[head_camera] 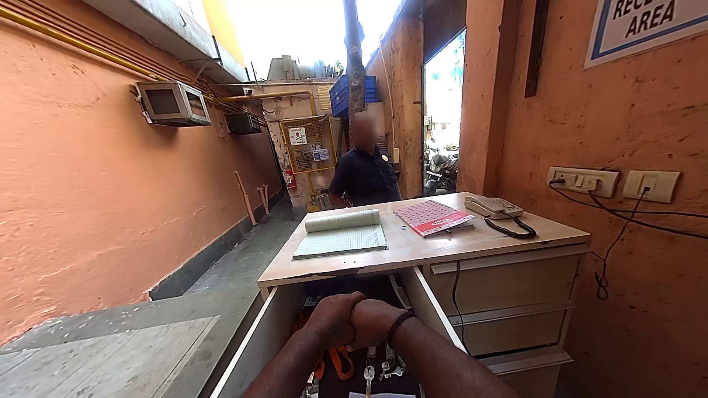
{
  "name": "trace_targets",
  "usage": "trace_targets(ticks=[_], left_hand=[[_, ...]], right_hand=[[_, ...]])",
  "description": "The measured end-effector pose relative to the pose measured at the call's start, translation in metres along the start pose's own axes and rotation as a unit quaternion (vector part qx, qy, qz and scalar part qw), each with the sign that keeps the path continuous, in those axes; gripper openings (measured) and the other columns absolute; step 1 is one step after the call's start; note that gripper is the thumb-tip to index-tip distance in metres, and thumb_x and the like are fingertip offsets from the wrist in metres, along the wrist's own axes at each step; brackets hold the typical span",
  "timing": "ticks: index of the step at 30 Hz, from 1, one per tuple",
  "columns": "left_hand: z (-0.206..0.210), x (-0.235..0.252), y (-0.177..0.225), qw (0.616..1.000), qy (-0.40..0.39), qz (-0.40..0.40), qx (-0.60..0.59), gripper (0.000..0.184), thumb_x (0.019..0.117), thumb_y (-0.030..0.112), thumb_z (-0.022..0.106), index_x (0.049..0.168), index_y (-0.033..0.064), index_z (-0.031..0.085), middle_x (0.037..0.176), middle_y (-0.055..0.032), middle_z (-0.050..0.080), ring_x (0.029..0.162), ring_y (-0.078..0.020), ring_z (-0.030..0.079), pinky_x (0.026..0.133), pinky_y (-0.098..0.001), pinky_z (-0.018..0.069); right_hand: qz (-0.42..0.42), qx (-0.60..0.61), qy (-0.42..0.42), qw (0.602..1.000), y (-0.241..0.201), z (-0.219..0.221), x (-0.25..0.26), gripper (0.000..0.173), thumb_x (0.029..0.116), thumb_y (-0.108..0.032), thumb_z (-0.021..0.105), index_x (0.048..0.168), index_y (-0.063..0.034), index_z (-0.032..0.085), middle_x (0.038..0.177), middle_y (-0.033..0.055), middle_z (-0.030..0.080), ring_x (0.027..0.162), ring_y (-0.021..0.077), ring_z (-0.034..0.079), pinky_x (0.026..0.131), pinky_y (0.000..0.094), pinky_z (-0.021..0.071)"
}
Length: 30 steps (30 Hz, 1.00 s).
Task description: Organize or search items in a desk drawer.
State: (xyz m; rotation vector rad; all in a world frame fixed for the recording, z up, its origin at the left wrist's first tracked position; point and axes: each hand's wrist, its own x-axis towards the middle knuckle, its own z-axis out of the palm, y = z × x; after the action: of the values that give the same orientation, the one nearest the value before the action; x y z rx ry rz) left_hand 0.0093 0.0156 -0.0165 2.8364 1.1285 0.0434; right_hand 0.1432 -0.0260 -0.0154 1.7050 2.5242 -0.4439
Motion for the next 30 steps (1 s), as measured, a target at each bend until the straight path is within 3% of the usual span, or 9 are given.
trace_targets(ticks=[10,16,18,19,21,23,25,28,30], left_hand=[[-0.008,-0.005,0.001,0.999,0.011,-0.006,0.050,0.058,0.0748,0.027,0.076,0.131,0.0237,0.064,0.121,-0.0032,0.071,0.115,-0.0245,0.067,0.094,-0.0539,0.0548],[0.000,-0.002,-0.007,0.996,0.072,0.044,0.029,0.075,0.0729,0.026,0.078,0.145,0.0263,0.057,0.130,-0.0047,0.068,0.122,-0.0269,0.062,0.103,-0.0477,0.0511],[0.004,0.000,-0.012,0.991,0.112,0.071,0.025,0.082,0.0707,0.025,0.079,0.148,0.0271,0.054,0.129,-0.0065,0.067,0.123,-0.0275,0.062,0.103,-0.0468,0.0515],[0.004,0.000,-0.012,0.988,0.128,0.081,0.023,0.084,0.0702,0.024,0.079,0.150,0.0266,0.053,0.130,-0.0073,0.067,0.125,-0.0277,0.061,0.104,-0.0470,0.0510],[0.004,0.001,-0.010,0.984,0.148,0.094,0.024,0.087,0.0697,0.024,0.080,0.152,0.0253,0.050,0.135,-0.0080,0.065,0.128,-0.0278,0.060,0.106,-0.0483,0.0499],[0.004,0.001,-0.009,0.983,0.152,0.097,0.030,0.091,0.0687,0.024,0.082,0.154,0.0240,0.048,0.134,-0.0094,0.065,0.125,-0.0287,0.062,0.104,-0.0490,0.0506],[0.003,-0.001,-0.007,0.987,0.132,0.087,0.040,0.095,0.0690,0.022,0.081,0.156,0.0247,0.044,0.128,-0.0104,0.067,0.120,-0.0305,0.064,0.101,-0.0502,0.0514],[0.002,-0.003,-0.007,0.993,0.089,0.064,0.048,0.096,0.0705,0.026,0.081,0.158,0.0270,0.041,0.127,-0.0074,0.069,0.117,-0.0293,0.066,0.099,-0.0490,0.0529],[0.000,-0.004,-0.004,0.997,0.047,0.041,0.049,0.095,0.0699,0.027,0.082,0.156,0.0293,0.043,0.130,-0.0068,0.068,0.119,-0.0293,0.065,0.099,-0.0510,0.0529]], right_hand=[[-0.018,-0.030,0.005,0.999,-0.008,-0.005,-0.005,0.044,0.0951,-0.043,0.066,0.093,0.0016,0.068,0.097,0.0206,0.069,0.097,0.0390,0.067,0.085,0.0625,0.0511],[-0.023,-0.055,0.027,0.998,-0.008,-0.007,-0.012,0.038,0.0964,-0.034,0.065,0.099,0.0040,0.068,0.106,0.0241,0.069,0.104,0.0422,0.066,0.089,0.0634,0.0498],[-0.044,-0.060,0.073,0.995,-0.005,-0.004,-0.012,0.040,0.0935,-0.035,0.067,0.107,0.0024,0.068,0.115,0.0233,0.068,0.113,0.0410,0.064,0.097,0.0621,0.0479],[-0.053,-0.063,0.097,0.992,-0.005,-0.004,-0.014,0.044,0.0922,-0.037,0.068,0.116,0.0013,0.067,0.126,0.0219,0.066,0.125,0.0394,0.059,0.107,0.0605,0.0421],[-0.048,-0.056,0.102,0.992,-0.009,-0.010,-0.019,0.060,0.0934,-0.038,0.068,0.140,-0.0011,0.057,0.157,0.0173,0.046,0.155,0.0355,0.025,0.125,0.0599,0.0154],[-0.035,-0.059,0.102,0.992,-0.013,-0.013,-0.022,0.065,0.0940,-0.038,0.066,0.147,-0.0034,0.051,0.165,0.0134,0.036,0.160,0.0334,0.008,0.125,0.0635,0.0055],[-0.020,-0.066,0.090,0.994,-0.017,-0.014,-0.023,0.065,0.0951,-0.038,0.066,0.148,-0.0040,0.050,0.167,0.0141,0.031,0.160,0.0356,0.003,0.124,0.0655,0.0022],[-0.011,-0.055,0.059,0.997,-0.021,-0.012,-0.021,0.060,0.0951,-0.035,0.067,0.144,-0.0023,0.053,0.162,0.0193,0.037,0.158,0.0376,0.013,0.125,0.0637,0.0035],[-0.014,-0.045,0.048,0.998,-0.023,-0.011,-0.022,0.048,0.0938,-0.036,0.069,0.126,-0.0003,0.064,0.137,0.0223,0.060,0.137,0.0400,0.048,0.117,0.0631,0.0269]])
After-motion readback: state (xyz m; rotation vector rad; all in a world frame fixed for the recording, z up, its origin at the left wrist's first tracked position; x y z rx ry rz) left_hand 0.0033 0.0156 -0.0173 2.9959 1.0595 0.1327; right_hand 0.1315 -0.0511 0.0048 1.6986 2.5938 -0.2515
